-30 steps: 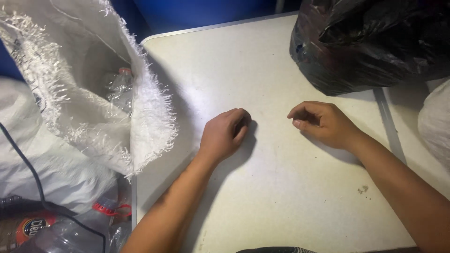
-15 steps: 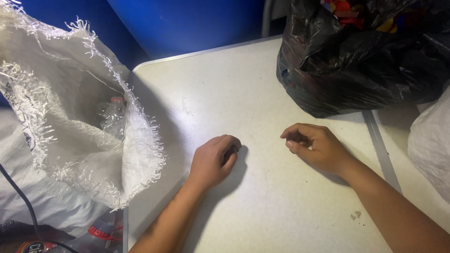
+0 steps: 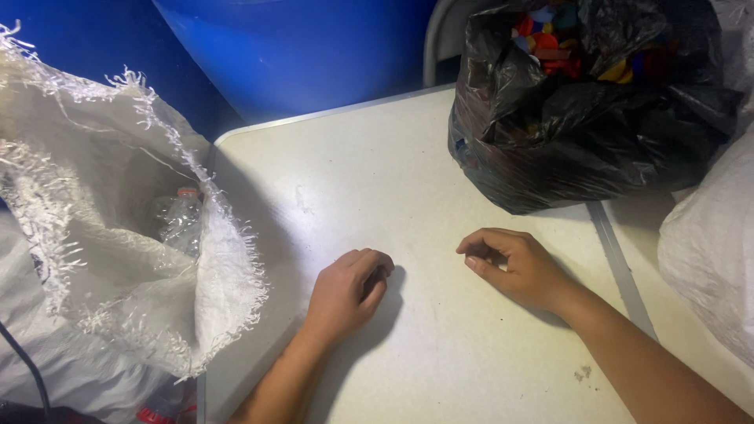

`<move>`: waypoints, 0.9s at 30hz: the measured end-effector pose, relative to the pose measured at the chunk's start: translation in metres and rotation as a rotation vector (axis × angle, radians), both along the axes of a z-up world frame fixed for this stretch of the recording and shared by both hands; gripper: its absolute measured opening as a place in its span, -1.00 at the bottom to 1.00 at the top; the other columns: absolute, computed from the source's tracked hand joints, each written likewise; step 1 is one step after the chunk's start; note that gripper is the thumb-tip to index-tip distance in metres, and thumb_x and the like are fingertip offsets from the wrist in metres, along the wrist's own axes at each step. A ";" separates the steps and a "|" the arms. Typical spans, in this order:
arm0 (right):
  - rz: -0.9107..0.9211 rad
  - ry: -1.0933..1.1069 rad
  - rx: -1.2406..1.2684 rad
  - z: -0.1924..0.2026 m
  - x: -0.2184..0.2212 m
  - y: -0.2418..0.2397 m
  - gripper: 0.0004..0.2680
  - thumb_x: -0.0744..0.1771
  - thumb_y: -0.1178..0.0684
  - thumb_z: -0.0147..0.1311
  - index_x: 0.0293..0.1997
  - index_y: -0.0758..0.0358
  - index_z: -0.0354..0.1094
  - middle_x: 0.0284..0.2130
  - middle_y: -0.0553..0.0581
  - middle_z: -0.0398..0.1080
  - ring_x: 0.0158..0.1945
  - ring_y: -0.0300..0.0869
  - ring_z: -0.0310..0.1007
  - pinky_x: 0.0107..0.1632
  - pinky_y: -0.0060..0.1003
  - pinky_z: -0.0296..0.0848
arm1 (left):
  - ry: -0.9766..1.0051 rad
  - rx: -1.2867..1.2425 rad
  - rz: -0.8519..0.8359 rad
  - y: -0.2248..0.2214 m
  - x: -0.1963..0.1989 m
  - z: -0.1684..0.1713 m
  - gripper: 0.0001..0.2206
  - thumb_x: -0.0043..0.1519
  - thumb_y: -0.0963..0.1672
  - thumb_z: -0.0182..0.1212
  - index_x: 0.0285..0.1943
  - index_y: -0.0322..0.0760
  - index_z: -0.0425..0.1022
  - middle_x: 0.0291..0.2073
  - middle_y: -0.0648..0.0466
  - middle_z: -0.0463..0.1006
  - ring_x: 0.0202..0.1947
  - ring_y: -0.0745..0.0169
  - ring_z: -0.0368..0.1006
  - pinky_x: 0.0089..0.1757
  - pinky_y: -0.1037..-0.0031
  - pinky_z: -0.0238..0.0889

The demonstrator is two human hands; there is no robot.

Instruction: The person repeatedly takes plastic bottles from a white sack, unscrews the caps, and places the bottles into a black bag. The caps are placed on the table or into the black bag. The person handles the bottles one at a time, unscrewing the lids and transferring the bodies to the bag.

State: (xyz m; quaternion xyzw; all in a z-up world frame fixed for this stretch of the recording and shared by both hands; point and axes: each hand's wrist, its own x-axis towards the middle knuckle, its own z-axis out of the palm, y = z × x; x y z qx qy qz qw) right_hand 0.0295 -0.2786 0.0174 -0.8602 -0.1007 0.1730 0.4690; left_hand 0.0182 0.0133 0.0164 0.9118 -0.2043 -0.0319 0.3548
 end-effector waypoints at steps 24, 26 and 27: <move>0.053 -0.036 -0.059 0.012 0.001 0.003 -0.86 0.33 0.04 0.10 -0.09 0.19 0.47 -0.34 -0.01 0.56 -0.29 -0.32 0.52 -0.22 -0.35 0.49 | -0.012 0.030 0.046 -0.009 0.001 0.008 -0.85 0.08 -0.19 0.24 -0.17 -0.18 0.54 -0.35 0.06 0.60 -0.29 0.06 0.54 -0.27 0.29 0.39; 0.086 -0.070 -0.090 0.009 0.005 0.001 -0.86 0.34 0.04 0.08 -0.07 0.20 0.47 -0.35 0.00 0.54 -0.31 -0.31 0.49 -0.21 -0.37 0.48 | -0.056 0.011 0.044 -0.010 0.004 0.010 -0.85 0.07 -0.20 0.25 -0.18 -0.20 0.54 -0.33 0.04 0.61 -0.29 0.04 0.54 -0.27 0.28 0.39; 0.083 -0.068 -0.089 0.013 0.005 0.002 -0.86 0.34 0.04 0.08 -0.07 0.20 0.47 -0.35 0.00 0.54 -0.31 -0.31 0.49 -0.21 -0.37 0.48 | -0.053 0.012 0.041 -0.011 0.005 0.008 -0.85 0.07 -0.20 0.25 -0.18 -0.20 0.54 -0.33 0.04 0.61 -0.29 0.04 0.54 -0.27 0.28 0.39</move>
